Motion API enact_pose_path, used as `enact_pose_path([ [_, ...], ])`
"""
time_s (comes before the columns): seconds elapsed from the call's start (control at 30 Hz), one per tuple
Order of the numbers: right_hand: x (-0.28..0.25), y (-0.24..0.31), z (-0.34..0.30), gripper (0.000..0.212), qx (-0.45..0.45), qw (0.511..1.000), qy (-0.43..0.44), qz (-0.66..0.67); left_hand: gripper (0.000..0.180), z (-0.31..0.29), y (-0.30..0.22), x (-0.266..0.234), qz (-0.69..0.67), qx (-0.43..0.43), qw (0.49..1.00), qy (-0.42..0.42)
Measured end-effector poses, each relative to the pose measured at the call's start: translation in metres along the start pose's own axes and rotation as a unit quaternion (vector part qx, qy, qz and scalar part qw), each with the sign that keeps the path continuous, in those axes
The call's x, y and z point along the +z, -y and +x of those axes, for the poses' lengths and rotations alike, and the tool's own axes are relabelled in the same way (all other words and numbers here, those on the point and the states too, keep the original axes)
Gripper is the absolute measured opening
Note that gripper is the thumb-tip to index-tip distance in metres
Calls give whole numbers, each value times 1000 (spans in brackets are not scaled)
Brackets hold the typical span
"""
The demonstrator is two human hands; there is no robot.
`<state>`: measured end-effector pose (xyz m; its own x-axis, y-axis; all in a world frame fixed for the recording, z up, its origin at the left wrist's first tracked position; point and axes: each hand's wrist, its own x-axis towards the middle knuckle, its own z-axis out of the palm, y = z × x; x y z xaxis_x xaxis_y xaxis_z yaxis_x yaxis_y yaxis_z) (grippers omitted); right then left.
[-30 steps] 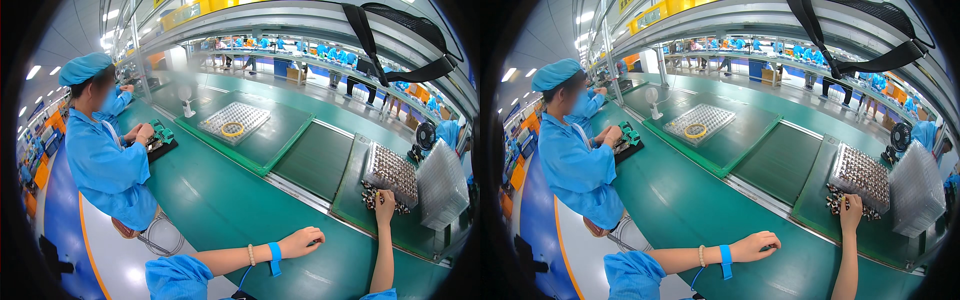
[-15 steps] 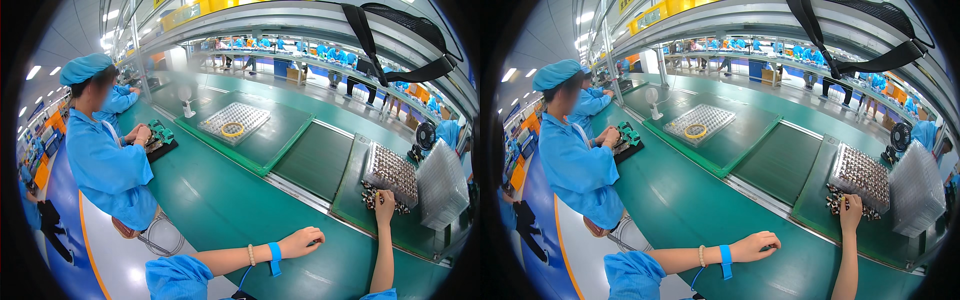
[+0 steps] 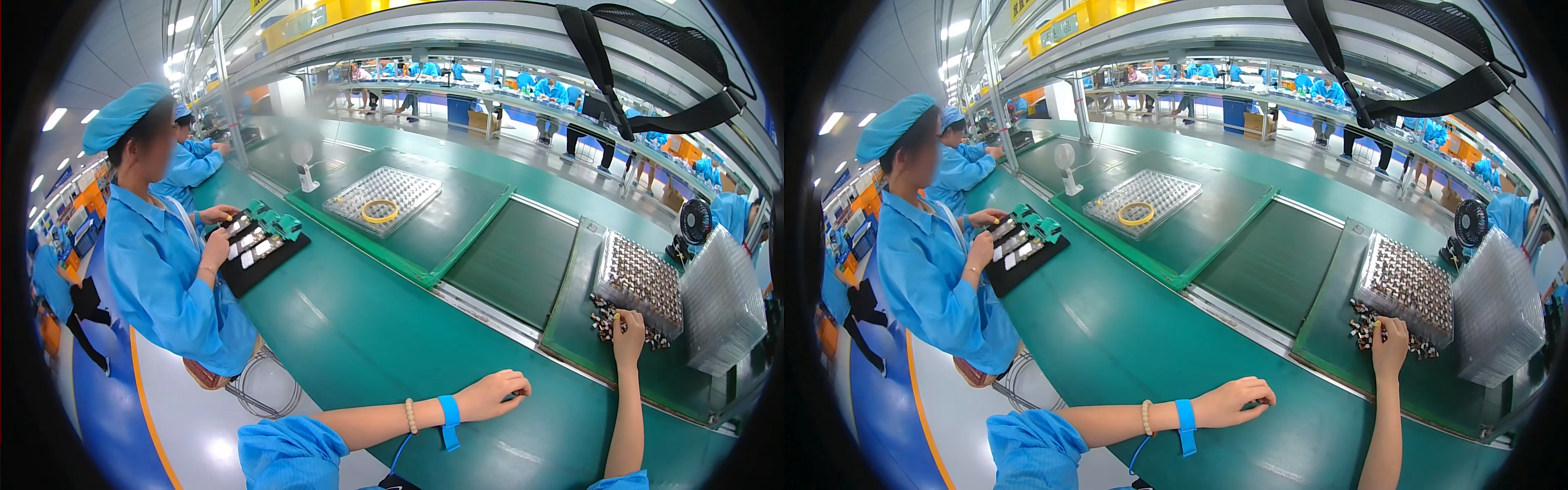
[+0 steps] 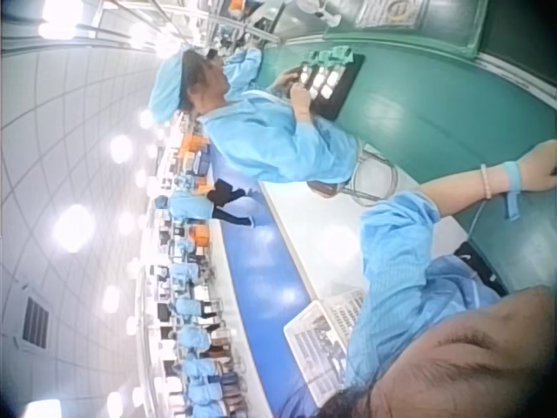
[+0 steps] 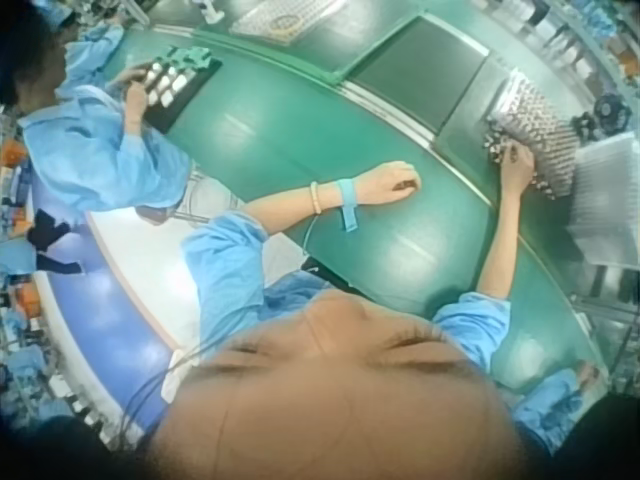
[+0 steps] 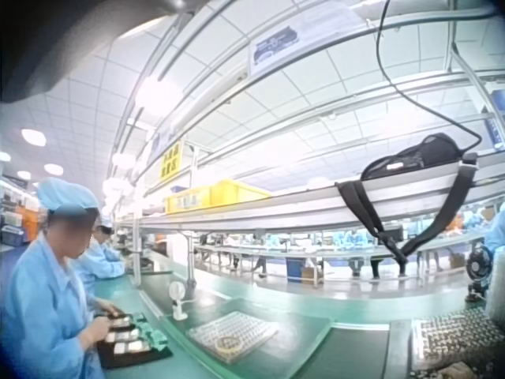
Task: Assembling small electronic circuit boards by placing yellow plastic caps onto specific components.
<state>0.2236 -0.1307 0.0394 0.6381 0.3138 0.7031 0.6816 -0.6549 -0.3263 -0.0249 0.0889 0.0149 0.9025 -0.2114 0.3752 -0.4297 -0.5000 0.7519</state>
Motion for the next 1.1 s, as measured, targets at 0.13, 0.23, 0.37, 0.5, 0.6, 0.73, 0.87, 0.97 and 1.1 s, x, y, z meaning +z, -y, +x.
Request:
enact_pose_path([
  [0.13,0,-4,0,9,-1,1000,2,6,8,1,-2,0,1,-2,1000,5],
  [0.23,1,-3,2,11,2,1000,7,6,9,-1,-8,-5,37,18,999,-2],
  [0.37,1,-6,2,12,23,1000,0,18,16,-7,-56,-28,37,9,999,10],
  [0.5,-4,-9,1,12,10,1000,-8,6,21,-48,-91,-101,75,-29,990,-120],
  [0.6,-4,-5,0,12,20,1000,-4,16,22,-97,-54,-152,169,-173,908,-340],
  [0.73,4,-1,1,10,5,1000,-9,29,24,-204,44,-241,308,-280,786,-457],
  [0.87,0,-10,2,8,-5,1000,-17,19,33,-217,96,-256,459,-480,635,-394],
  [0.97,-2,-18,-2,8,6,999,-25,22,32,-208,109,-264,467,-482,640,-374],
  [1.1,-4,-20,-3,8,9,999,-33,25,23,-208,130,-281,379,-429,745,-344],
])
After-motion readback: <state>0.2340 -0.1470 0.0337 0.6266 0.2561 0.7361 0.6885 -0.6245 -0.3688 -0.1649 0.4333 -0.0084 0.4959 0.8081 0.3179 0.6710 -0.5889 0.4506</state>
